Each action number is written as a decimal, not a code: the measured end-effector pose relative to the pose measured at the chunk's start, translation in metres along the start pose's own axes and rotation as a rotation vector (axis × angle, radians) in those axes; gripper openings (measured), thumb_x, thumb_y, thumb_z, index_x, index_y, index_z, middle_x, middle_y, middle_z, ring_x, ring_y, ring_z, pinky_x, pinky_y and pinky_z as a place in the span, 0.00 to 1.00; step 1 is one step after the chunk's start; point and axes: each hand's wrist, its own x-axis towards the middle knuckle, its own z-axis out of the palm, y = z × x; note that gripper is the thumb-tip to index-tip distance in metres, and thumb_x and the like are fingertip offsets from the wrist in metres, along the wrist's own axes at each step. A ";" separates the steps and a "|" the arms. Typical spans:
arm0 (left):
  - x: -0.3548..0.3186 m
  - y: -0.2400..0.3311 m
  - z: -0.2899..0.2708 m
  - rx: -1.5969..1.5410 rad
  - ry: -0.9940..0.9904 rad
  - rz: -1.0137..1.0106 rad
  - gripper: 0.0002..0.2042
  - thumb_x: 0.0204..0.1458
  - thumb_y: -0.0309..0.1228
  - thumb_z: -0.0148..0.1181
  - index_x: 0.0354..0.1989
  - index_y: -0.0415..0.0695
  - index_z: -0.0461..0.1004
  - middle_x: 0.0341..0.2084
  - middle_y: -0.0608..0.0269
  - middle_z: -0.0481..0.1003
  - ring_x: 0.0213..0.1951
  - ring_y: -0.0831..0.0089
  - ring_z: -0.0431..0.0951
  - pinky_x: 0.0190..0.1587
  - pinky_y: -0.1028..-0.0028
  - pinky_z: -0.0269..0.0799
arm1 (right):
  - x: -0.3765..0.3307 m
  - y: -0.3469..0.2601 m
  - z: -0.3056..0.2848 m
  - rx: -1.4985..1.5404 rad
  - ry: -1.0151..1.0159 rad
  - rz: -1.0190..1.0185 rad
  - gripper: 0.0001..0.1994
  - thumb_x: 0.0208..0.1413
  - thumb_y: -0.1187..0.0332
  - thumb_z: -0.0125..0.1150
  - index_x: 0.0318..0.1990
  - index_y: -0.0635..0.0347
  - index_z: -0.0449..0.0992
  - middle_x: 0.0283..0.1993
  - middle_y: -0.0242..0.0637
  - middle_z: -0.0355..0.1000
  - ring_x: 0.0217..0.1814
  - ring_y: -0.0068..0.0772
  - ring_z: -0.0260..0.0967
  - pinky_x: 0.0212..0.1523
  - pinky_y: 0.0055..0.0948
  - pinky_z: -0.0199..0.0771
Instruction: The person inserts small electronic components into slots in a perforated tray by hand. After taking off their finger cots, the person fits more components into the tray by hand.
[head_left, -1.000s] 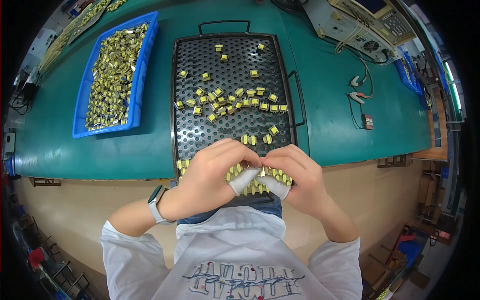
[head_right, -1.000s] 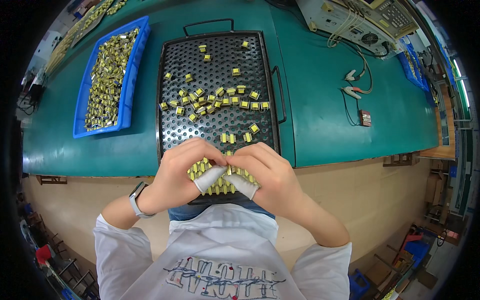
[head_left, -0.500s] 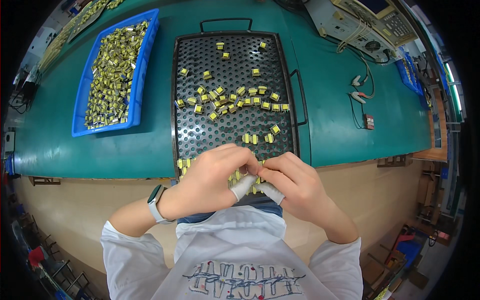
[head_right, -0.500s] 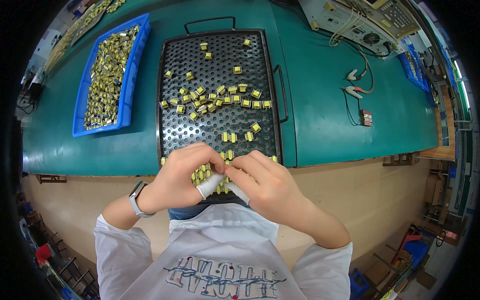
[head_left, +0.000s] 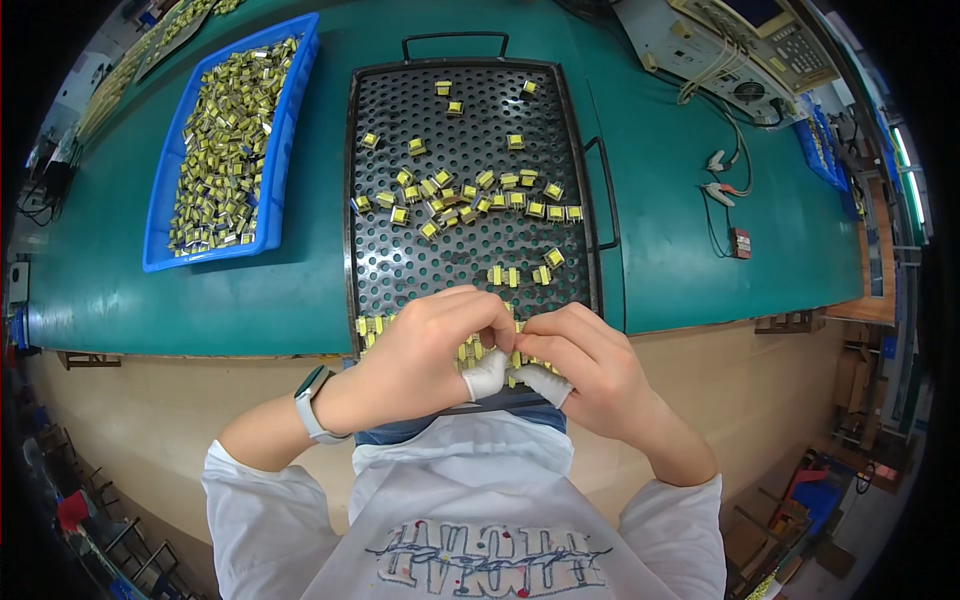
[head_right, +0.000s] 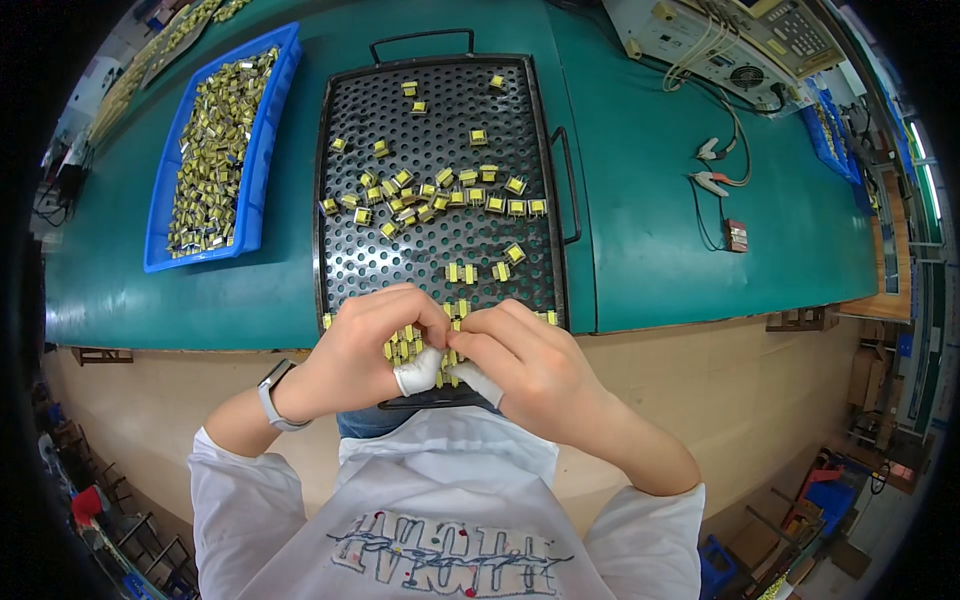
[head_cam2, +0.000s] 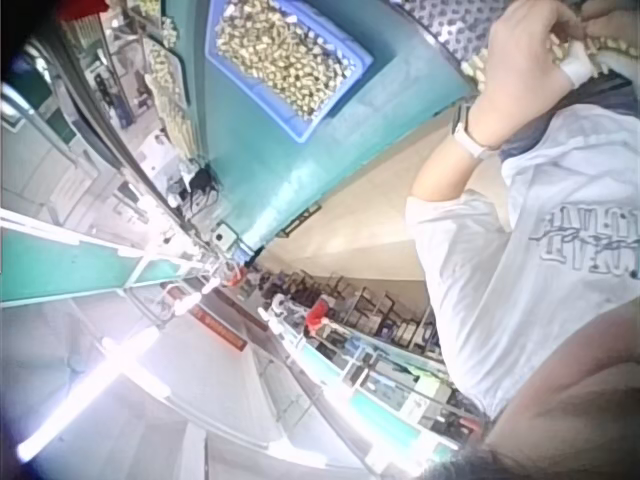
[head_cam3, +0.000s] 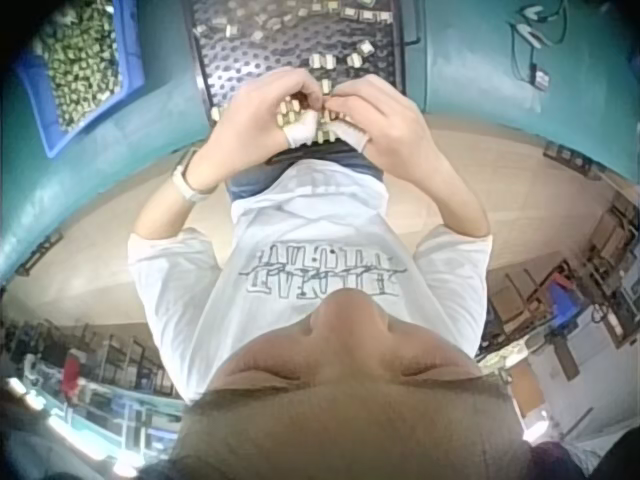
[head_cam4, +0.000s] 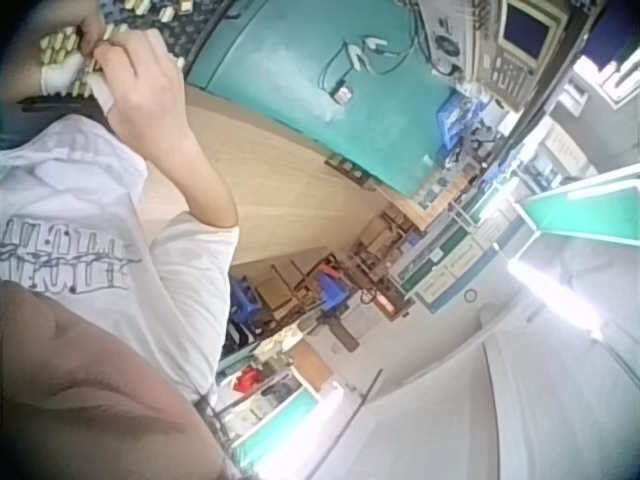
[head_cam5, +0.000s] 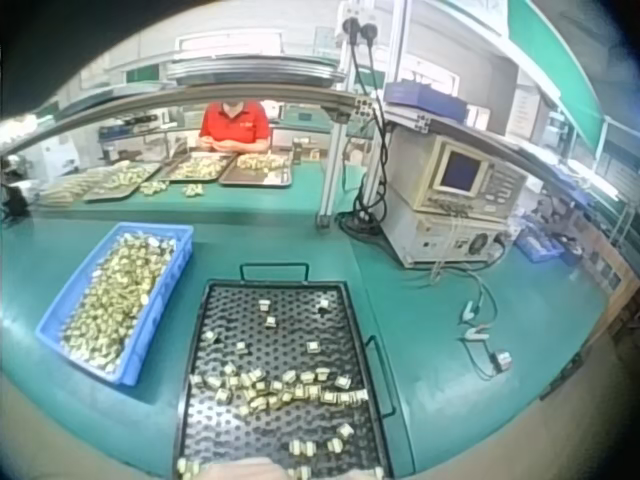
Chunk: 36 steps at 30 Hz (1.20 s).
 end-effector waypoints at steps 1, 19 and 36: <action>0.000 -0.001 0.000 0.004 -0.001 0.002 0.09 0.47 0.18 0.70 0.35 0.41 0.76 0.33 0.60 0.81 0.38 0.62 0.84 0.43 0.68 0.80 | 0.000 0.000 0.000 0.006 0.004 0.004 0.18 0.43 0.78 0.77 0.44 0.67 0.80 0.45 0.44 0.79 0.42 0.45 0.78 0.40 0.38 0.80; -0.085 -0.095 -0.007 0.472 1.309 -0.217 0.13 0.52 0.17 0.58 0.46 0.42 0.79 0.41 0.52 0.79 0.46 0.51 0.79 0.50 0.57 0.75 | -0.043 0.016 0.032 0.059 0.304 0.472 0.14 0.63 0.78 0.66 0.55 0.67 0.78 0.52 0.37 0.75 0.51 0.28 0.73 0.55 0.29 0.73; -0.078 -0.107 0.002 0.361 1.449 0.013 0.16 0.46 0.17 0.59 0.45 0.39 0.76 0.40 0.54 0.77 0.45 0.52 0.76 0.46 0.57 0.71 | -0.054 0.011 0.013 -0.256 0.318 0.495 0.16 0.73 0.69 0.63 0.63 0.65 0.77 0.59 0.37 0.77 0.61 0.29 0.73 0.65 0.30 0.71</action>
